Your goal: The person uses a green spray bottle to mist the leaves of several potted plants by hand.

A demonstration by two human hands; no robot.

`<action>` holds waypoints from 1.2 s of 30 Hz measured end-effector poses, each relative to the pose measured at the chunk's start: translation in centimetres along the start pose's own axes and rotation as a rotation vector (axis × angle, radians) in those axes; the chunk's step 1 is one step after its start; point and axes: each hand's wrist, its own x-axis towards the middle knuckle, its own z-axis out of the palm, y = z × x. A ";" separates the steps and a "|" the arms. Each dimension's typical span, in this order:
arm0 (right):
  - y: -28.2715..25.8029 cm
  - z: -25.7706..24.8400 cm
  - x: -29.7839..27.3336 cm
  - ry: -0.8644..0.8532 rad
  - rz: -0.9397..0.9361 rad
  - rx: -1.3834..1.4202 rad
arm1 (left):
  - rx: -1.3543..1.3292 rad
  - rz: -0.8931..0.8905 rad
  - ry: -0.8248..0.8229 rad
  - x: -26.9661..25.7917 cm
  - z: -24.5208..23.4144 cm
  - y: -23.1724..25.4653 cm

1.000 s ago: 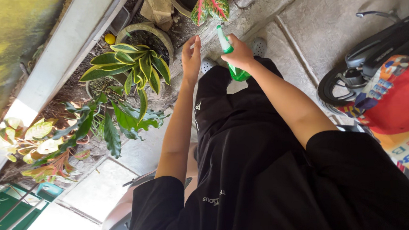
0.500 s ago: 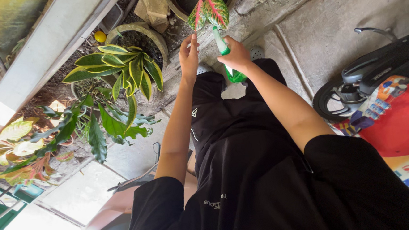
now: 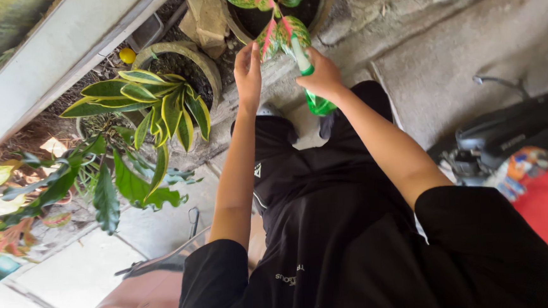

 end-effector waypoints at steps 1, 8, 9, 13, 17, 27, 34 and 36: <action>0.6 0.2 0.5 0.006 -0.025 -0.035 | -0.002 0.002 0.016 0.4 0.1 -0.7; 3.1 0.8 4.0 -0.053 -0.014 -0.038 | 0.091 0.180 0.107 5.3 1.5 -4.3; 3.4 0.8 4.4 -0.065 -0.014 -0.017 | 0.187 0.194 0.149 5.9 1.4 -4.6; 5.6 0.7 6.0 -0.164 -0.025 0.096 | 0.032 0.244 0.237 9.2 2.1 -7.1; 7.9 1.1 7.6 -0.329 -0.060 0.329 | -0.153 0.282 0.229 13.0 2.5 -10.2; 9.8 1.5 10.8 -0.397 -0.196 0.377 | -0.457 0.275 0.081 17.7 4.1 -14.1; 11.6 3.0 12.0 -0.354 -0.356 0.369 | -0.469 0.352 -0.054 18.3 3.6 -16.6; 12.2 3.6 12.1 -0.350 -0.388 0.416 | -0.453 0.371 -0.051 17.7 3.7 -15.6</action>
